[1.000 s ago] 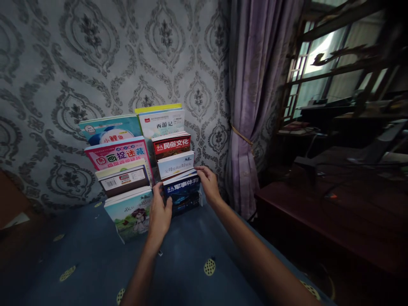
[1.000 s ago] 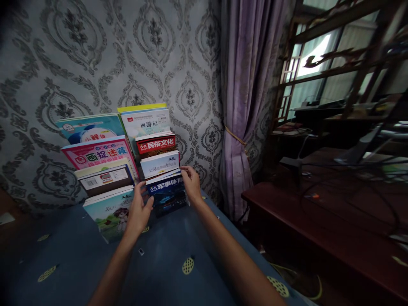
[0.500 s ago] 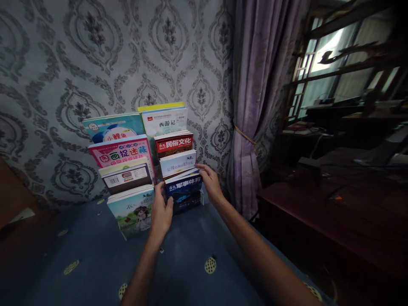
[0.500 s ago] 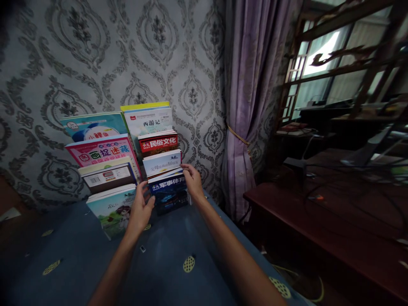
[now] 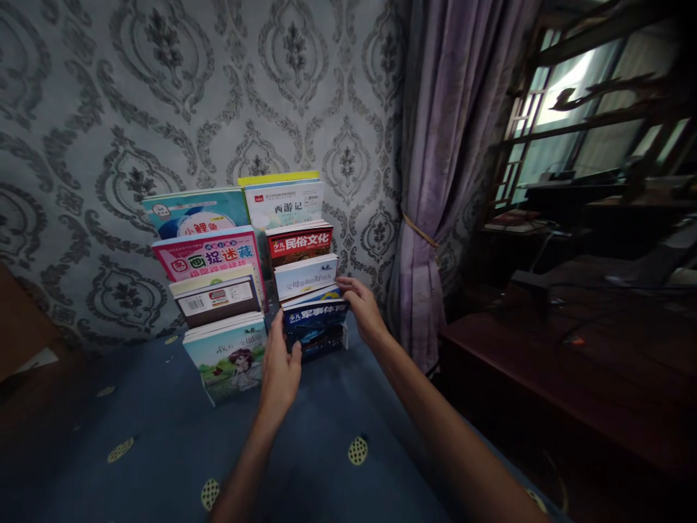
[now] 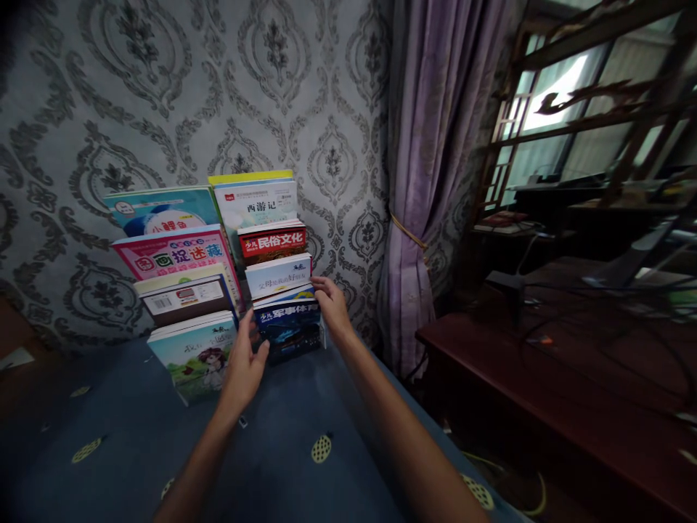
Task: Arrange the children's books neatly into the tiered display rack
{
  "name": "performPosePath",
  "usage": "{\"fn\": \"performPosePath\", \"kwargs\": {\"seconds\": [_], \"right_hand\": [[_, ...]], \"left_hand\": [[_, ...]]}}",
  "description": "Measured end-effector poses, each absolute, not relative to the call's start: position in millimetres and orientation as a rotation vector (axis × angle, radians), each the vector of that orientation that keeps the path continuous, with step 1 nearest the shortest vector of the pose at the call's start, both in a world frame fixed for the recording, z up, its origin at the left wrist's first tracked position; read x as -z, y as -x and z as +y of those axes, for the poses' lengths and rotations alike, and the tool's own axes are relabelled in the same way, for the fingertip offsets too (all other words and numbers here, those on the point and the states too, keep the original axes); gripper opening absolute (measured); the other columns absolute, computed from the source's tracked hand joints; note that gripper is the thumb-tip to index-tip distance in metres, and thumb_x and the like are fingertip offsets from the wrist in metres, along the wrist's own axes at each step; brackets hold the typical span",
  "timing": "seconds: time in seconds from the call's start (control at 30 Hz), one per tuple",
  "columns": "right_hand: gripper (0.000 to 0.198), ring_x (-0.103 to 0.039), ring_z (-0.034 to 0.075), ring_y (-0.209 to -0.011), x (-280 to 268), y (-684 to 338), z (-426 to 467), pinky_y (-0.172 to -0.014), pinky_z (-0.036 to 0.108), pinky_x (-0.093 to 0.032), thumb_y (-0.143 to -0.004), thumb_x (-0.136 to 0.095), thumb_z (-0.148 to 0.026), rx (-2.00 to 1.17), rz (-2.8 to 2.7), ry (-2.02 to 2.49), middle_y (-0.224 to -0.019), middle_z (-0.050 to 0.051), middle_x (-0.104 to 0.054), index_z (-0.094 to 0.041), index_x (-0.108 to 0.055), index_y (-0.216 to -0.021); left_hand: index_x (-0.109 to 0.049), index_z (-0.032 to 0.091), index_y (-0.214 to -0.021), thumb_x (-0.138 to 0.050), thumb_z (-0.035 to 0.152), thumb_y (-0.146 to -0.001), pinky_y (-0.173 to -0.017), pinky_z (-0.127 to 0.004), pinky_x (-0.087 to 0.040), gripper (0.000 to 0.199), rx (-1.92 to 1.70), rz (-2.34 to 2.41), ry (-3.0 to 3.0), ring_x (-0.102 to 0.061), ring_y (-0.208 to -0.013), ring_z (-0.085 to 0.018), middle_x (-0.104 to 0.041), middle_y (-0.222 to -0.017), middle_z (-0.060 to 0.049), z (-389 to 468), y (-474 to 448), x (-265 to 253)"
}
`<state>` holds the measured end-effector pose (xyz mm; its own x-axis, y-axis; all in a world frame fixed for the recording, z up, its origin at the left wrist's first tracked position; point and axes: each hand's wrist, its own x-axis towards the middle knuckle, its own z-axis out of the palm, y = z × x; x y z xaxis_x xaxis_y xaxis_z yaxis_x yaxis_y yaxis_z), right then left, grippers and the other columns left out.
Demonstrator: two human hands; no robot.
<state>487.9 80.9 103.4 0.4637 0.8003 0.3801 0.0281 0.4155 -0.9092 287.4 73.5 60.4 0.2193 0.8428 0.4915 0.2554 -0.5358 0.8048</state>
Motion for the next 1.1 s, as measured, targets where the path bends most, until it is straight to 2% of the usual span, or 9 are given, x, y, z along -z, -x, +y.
{"fn": "performPosePath", "kwargs": {"seconds": [0.17,0.33,0.53,0.67,0.87,0.97,1.1], "right_hand": [[0.045,-0.066,0.024,-0.088,-102,-489,81,-0.074,0.032,-0.050,-0.060,-0.049,-0.029,-0.598,-1.004,1.014,-0.098,0.005,-0.074,-0.020,-0.070,-0.098],[0.042,-0.062,0.023,-0.086,-100,-492,83,-0.073,0.030,-0.046,-0.060,-0.046,-0.029,-0.553,-1.042,1.082,-0.088,0.004,-0.074,-0.019,-0.074,-0.089],[0.042,-0.060,0.020,-0.076,-109,-500,82,-0.067,0.028,-0.044,-0.059,-0.047,-0.028,-0.642,-1.109,1.167,-0.079,0.002,-0.072,-0.018,-0.075,-0.088],[0.039,-0.057,0.017,-0.070,-131,-516,87,-0.061,0.026,-0.041,-0.060,-0.050,-0.026,-0.655,-1.359,1.311,-0.074,0.001,-0.070,-0.019,-0.076,-0.087],[0.028,-0.055,0.016,-0.061,-168,-529,95,-0.060,0.026,-0.039,-0.067,-0.060,-0.025,-0.214,-1.947,1.572,-0.065,-0.001,-0.065,-0.023,-0.078,-0.088],[0.024,-0.057,0.017,-0.065,-178,-519,96,-0.062,0.027,-0.038,-0.069,-0.064,-0.025,-0.004,-2.090,1.637,-0.069,0.000,-0.067,-0.026,-0.079,-0.088],[0.024,-0.058,0.018,-0.068,-184,-495,96,-0.063,0.027,-0.036,-0.071,-0.067,-0.027,0.047,-2.210,1.611,-0.075,0.000,-0.069,-0.027,-0.080,-0.092]], "left_hand": [[-0.040,0.024,-0.141,-0.048,0.015,-0.086,-0.088,-0.040,-0.054,0.057,-1.330,1.031,-1.839,-0.058,-0.119,-0.026,-0.056,-0.132,-0.013,68,-285,-68],[-0.045,0.024,-0.135,-0.048,0.013,-0.085,-0.085,-0.037,-0.053,0.052,-1.368,0.997,-1.803,-0.058,-0.113,-0.024,-0.059,-0.117,-0.010,69,-284,-69],[-0.044,0.025,-0.131,-0.048,0.009,-0.083,-0.090,-0.035,-0.050,0.051,-1.352,0.908,-1.733,-0.057,-0.115,-0.021,-0.059,-0.119,-0.008,74,-285,-64],[-0.047,0.024,-0.128,-0.049,0.011,-0.083,-0.087,-0.034,-0.051,0.047,-1.363,0.899,-1.707,-0.057,-0.115,-0.021,-0.060,-0.118,-0.008,77,-285,-59],[-0.050,0.020,-0.129,-0.046,0.013,-0.085,-0.096,-0.037,-0.050,0.045,-1.415,0.897,-1.726,-0.055,-0.119,-0.022,-0.058,-0.127,-0.010,77,-292,-49],[-0.046,0.019,-0.135,-0.045,0.012,-0.086,-0.100,-0.039,-0.048,0.050,-1.449,0.933,-1.715,-0.051,-0.125,-0.023,-0.054,-0.132,-0.012,71,-298,-43],[-0.038,0.018,-0.143,-0.045,0.010,-0.083,-0.112,-0.043,-0.038,0.061,-1.455,1.001,-1.698,-0.043,-0.133,-0.024,-0.048,-0.139,-0.014,60,-306,-37]]}}
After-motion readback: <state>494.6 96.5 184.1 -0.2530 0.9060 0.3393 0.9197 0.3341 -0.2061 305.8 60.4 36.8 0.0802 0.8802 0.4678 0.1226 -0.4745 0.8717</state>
